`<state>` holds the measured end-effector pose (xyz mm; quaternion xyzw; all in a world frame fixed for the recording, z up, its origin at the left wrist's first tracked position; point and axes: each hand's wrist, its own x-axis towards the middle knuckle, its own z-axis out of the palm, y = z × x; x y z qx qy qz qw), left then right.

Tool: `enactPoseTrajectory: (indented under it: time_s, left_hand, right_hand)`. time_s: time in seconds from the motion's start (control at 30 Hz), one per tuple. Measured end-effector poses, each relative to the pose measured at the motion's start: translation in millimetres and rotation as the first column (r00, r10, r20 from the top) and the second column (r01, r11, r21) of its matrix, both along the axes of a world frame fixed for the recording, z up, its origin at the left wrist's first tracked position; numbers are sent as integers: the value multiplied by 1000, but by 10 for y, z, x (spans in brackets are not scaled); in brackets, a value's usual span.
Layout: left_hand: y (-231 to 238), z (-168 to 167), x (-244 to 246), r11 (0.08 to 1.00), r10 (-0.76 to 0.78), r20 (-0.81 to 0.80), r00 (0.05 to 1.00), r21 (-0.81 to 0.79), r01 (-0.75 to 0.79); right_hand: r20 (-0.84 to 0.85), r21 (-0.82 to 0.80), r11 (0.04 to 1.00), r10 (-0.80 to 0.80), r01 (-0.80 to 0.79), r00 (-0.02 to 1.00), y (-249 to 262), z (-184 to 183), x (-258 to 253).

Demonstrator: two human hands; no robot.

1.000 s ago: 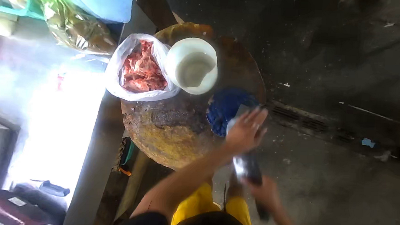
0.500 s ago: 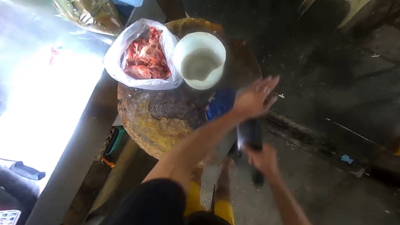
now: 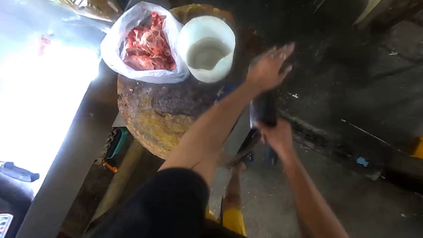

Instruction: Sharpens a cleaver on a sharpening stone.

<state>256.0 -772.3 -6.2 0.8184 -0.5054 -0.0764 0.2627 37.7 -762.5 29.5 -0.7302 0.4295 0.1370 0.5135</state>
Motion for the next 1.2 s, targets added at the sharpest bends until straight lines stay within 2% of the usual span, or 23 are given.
enactPoseTrajectory:
  time_s: [0.03, 0.1, 0.17, 0.27, 0.3, 0.33, 0.4, 0.5, 0.57, 0.63, 0.73, 0.8, 0.83, 0.9, 0.97, 1.03, 1.1, 1.13, 1.2]
  left_hand:
    - [-162, 9, 244, 1000, -5, 22, 1000, -7, 5]
    - [-62, 3, 134, 1000, 16, 37, 999, -24, -16]
    - [488, 69, -566, 996, 80, 22, 997, 38, -80]
    - [1480, 118, -1820, 994, 86, -220, 972, 85, -69]
    - [1595, 121, -1960, 995, 83, -250, 965, 70, -67]
    - [1574, 148, -1926, 995, 77, -261, 962, 75, -60]
    - [1170, 128, -1492, 997, 50, -223, 974, 66, -37]
    - [138, 3, -290, 998, 37, -31, 999, 50, -36]
    - [-251, 5, 262, 1000, 12, 1, 1000, 28, -12]
    - [-107, 43, 147, 1000, 10, -2, 1000, -8, -10]
    - [872, 150, -979, 995, 71, -68, 995, 70, -66]
    - [1548, 147, -1744, 989, 94, -187, 978, 130, -71]
    - [1668, 118, -1860, 990, 107, -215, 971, 113, -84]
    - [1483, 122, -1604, 992, 90, -215, 972, 109, -68]
    - [881, 72, -951, 997, 67, -117, 991, 45, -62]
    - [182, 24, -167, 998, 68, -19, 998, 13, -68]
    - [-179, 35, 259, 999, 40, 4, 999, -1, -40]
    - [-176, 23, 274, 999, 37, 11, 999, -1, -37]
    - [170, 19, -123, 998, 67, 24, 997, 12, -67]
  right_hand:
    - [62, -30, 999, -18, 20, 998, -62, -41, 148]
    - [55, -32, 999, -27, 29, 998, 110, -79, -16]
    - [-77, 32, 999, 12, -9, 997, 578, -25, -641]
    - [-159, 157, 987, 5, 20, 987, 1308, 150, -1777]
    - [-149, 166, 986, 3, 22, 989, 1379, 117, -1944]
    - [-144, 149, 989, 5, 17, 990, 1344, 92, -1939]
    - [-145, 79, 997, 33, -22, 989, 923, 158, -1396]
    - [-22, -25, 999, 31, -32, 999, 84, 87, -160]
    - [109, -86, 996, 7, 2, 994, -117, -67, 196]
    - [96, -43, 999, -15, 19, 995, 86, -115, -20]
    - [-142, 103, 995, 28, -13, 989, 910, -13, -1051]
    - [-200, 184, 983, 24, 13, 979, 1386, 106, -1711]
    - [-199, 187, 982, 29, 9, 980, 1452, 77, -1817]
    - [-186, 151, 988, 65, -37, 980, 1207, 82, -1531]
    - [-113, 58, 996, 74, -67, 991, 638, 98, -775]
    - [-35, -12, 1000, 27, -27, 999, 170, 82, -90]
    - [65, -51, 998, -37, 40, 997, 41, -30, 145]
    - [82, -49, 998, -45, 49, 996, 97, -71, 113]
    - [-8, -6, 1000, -13, 13, 1000, 438, -78, -247]
